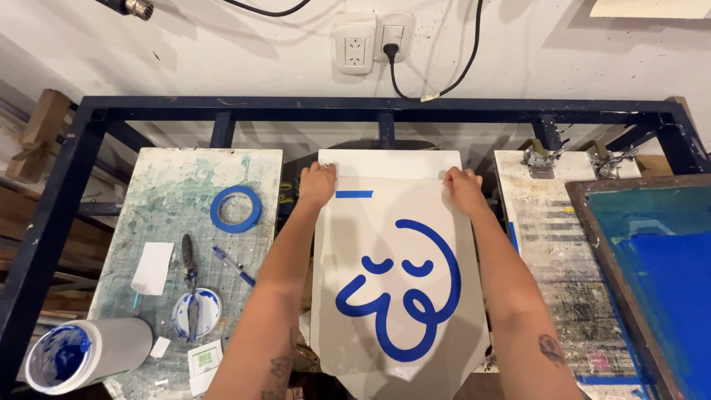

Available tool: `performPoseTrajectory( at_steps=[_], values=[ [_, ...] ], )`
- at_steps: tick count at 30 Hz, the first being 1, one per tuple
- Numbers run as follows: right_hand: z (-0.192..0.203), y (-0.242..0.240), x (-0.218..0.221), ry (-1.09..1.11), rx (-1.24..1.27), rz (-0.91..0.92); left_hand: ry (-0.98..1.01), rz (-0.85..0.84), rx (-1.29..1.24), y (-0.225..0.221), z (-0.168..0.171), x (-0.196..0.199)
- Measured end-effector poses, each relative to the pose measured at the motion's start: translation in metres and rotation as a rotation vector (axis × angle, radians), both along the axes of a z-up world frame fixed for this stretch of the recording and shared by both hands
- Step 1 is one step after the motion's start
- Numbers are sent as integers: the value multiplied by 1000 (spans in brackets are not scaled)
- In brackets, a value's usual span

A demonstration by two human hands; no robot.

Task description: The person performs screen printing on a piece of fabric, dries the ink with a heat gun, applies tape to the edges, and hangs it on a drying rack.

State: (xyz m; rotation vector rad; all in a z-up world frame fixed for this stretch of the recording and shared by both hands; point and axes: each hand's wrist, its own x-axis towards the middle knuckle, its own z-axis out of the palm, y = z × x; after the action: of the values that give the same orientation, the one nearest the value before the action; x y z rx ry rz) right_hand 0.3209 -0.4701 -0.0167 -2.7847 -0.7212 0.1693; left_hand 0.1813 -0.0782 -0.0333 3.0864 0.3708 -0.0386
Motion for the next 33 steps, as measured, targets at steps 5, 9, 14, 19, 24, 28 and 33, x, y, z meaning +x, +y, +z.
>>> performPoseTrajectory(
  at_steps=[5, 9, 14, 19, 24, 28, 33],
  values=[
    [32, -23, -35, -167, 185, 174, -152, -113, 79, 1, 3, -28],
    [36, -37, -53, -253, 101, 190, -157, -151, 160, -15, 32, -48],
    [53, -57, -72, -391, 170, 161, -161, -152, 204, -18, 73, -76],
    [114, -82, -126, -434, 143, 142, -230, -252, 285, -26, 118, -141],
    [169, -115, -172, -520, 282, 209, -406, -359, 323, -33, 180, -199],
    [188, -140, -189, -671, 289, 264, -462, -400, 341, -53, 231, -239],
    [199, -164, -229, -757, 267, 301, -477, -501, 385, -71, 255, -284]
  ],
)
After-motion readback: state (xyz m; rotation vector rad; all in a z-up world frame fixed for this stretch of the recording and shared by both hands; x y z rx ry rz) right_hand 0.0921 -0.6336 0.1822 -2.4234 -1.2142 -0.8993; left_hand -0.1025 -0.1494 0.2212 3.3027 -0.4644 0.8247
